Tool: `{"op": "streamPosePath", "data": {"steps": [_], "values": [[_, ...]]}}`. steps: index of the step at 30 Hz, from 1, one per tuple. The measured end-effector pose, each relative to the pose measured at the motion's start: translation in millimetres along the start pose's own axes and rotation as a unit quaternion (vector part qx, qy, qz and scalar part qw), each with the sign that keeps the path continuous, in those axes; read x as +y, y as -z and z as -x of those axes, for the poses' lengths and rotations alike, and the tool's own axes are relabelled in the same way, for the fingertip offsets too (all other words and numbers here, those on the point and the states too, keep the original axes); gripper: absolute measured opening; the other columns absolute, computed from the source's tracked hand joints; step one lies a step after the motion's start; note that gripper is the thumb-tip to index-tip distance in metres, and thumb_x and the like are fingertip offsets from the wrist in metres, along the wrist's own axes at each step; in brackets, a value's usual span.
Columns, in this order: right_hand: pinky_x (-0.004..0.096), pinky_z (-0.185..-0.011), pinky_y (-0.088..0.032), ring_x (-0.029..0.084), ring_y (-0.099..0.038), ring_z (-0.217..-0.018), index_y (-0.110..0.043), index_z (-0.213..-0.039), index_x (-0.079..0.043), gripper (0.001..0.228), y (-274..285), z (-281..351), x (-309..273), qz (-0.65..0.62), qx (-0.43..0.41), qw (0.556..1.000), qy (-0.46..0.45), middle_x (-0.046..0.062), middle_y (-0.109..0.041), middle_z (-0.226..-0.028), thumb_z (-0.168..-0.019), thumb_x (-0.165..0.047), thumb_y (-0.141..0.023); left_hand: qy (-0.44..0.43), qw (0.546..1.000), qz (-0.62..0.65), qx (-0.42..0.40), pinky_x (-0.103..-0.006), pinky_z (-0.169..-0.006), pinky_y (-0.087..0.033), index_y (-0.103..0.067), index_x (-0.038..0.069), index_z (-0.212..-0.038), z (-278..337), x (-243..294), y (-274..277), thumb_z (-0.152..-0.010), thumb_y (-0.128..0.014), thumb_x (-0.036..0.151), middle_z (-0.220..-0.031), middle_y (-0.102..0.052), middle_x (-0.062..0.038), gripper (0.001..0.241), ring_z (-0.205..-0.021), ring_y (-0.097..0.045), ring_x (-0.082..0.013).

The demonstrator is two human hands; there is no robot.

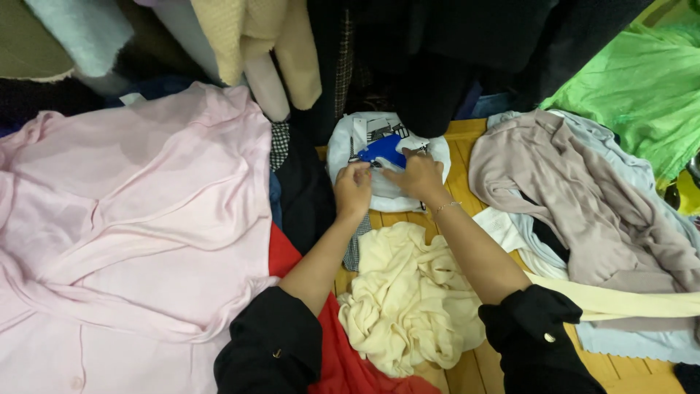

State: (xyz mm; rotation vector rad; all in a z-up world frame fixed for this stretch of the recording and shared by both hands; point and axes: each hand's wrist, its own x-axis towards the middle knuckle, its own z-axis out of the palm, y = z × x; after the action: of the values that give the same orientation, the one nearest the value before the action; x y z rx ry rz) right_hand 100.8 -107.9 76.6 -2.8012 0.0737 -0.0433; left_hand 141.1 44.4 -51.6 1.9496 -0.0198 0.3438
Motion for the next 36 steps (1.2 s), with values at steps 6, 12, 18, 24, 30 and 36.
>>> {"op": "streamPosePath", "data": {"steps": [6,12,18,24,30,36], "values": [[0.053,-0.096,-0.053,0.043,-0.062,-0.118,-0.064,-0.134,0.002,0.098,-20.4,-25.2,24.1,-0.058,-0.020,0.998,-0.032,0.027,-0.064,-0.119,-0.062,-0.060,-0.089,-0.035,0.997,0.054,0.038,-0.0400,-0.083,-0.056,-0.068,0.015,-0.116,11.6,21.9,6.0,-0.086,-0.061,0.009,-0.098,-0.072,-0.008,0.031,-0.090,-0.071,-0.0285],[0.049,-0.087,-0.057,0.038,-0.068,-0.109,-0.062,-0.129,0.005,0.079,9.7,33.4,33.1,-0.326,0.055,0.941,-0.071,0.024,-0.069,-0.112,-0.068,-0.030,-0.097,-0.143,0.988,0.035,0.050,-0.0422,-0.081,-0.056,-0.065,0.012,-0.114,19.8,30.0,8.9,-0.084,-0.061,0.005,-0.094,-0.073,-0.009,0.031,-0.087,-0.070,-0.0333],[0.035,-0.070,-0.063,0.017,-0.068,-0.085,-0.056,-0.116,-0.005,0.050,4.2,74.9,48.7,-0.613,0.104,0.776,-0.105,0.004,-0.063,-0.095,-0.081,-0.020,-0.088,-0.295,0.952,-0.060,-0.055,-0.0439,-0.089,-0.051,-0.070,0.019,-0.115,32.0,24.8,-6.0,-0.082,-0.064,0.012,-0.099,-0.066,-0.006,0.035,-0.095,-0.065,-0.0317],[0.053,-0.083,-0.062,0.037,-0.073,-0.105,-0.051,-0.129,-0.016,0.041,-28.5,86.4,85.0,-0.806,0.023,0.588,-0.071,0.022,-0.069,-0.120,-0.092,-0.018,-0.068,-0.252,0.913,-0.235,-0.217,-0.0538,-0.102,-0.047,-0.057,0.042,-0.141,42.3,47.6,4.6,-0.095,-0.053,0.030,-0.143,-0.054,-0.006,0.048,-0.132,-0.049,-0.0353],[0.056,-0.085,-0.061,0.037,-0.072,-0.106,-0.047,-0.136,-0.013,0.051,-35.0,88.1,88.3,-0.811,0.017,0.580,-0.069,0.021,-0.069,-0.123,-0.088,-0.009,-0.065,-0.225,0.900,-0.278,-0.250,-0.0525,-0.098,-0.043,-0.061,0.031,-0.139,46.6,55.9,6.3,-0.095,-0.053,0.035,-0.151,-0.048,-0.010,0.045,-0.134,-0.045,-0.0363],[0.057,-0.087,-0.061,0.039,-0.071,-0.108,-0.047,-0.138,-0.014,0.054,-30.3,88.5,91.6,-0.825,0.000,0.564,-0.039,0.024,-0.065,-0.132,-0.088,-0.008,-0.065,-0.222,0.965,-0.095,-0.102,-0.0397,-0.093,-0.050,-0.079,0.036,-0.109,19.7,8.5,-30.6,-0.083,-0.073,0.032,-0.114,-0.073,0.013,0.027,-0.110,-0.060,-0.0220]]}}
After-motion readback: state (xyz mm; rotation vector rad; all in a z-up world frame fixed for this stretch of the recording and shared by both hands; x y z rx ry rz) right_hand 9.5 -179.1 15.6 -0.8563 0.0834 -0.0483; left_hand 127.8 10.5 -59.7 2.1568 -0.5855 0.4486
